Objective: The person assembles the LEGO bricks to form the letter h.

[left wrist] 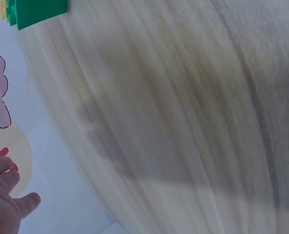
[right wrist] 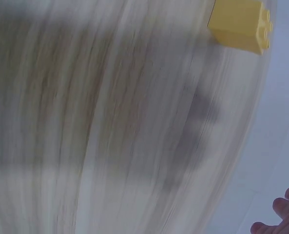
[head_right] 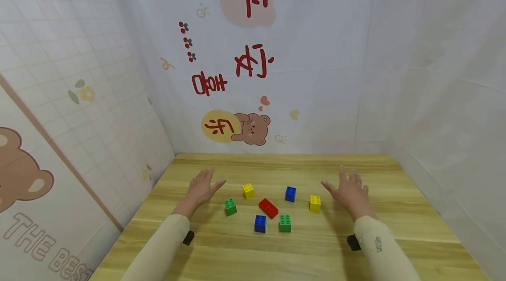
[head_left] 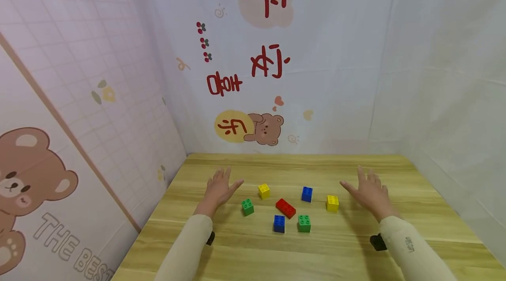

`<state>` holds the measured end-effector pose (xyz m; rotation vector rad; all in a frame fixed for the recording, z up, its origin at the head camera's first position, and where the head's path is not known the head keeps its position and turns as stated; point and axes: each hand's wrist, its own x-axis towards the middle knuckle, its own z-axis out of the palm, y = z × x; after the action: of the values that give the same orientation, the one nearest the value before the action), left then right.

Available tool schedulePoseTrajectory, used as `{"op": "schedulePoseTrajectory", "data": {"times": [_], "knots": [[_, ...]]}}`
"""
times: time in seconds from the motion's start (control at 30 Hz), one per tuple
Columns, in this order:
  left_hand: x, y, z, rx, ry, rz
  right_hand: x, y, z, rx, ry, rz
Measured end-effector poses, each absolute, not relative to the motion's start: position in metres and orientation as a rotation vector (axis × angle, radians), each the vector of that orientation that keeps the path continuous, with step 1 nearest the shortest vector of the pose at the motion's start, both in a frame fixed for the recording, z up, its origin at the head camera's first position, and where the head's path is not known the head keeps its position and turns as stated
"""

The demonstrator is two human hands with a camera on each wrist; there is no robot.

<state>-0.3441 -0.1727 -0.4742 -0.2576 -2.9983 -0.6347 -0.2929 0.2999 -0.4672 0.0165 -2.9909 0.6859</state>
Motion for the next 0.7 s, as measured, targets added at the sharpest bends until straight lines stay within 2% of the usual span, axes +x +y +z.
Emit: {"op": "schedulePoseTrajectory", "data": {"times": [0.7], "knots": [[-0.337,-0.164,-0.475,-0.244,-2.936,-1.143,-0.297,0.255,-0.468,0.119,-2.841,0.984]]}}
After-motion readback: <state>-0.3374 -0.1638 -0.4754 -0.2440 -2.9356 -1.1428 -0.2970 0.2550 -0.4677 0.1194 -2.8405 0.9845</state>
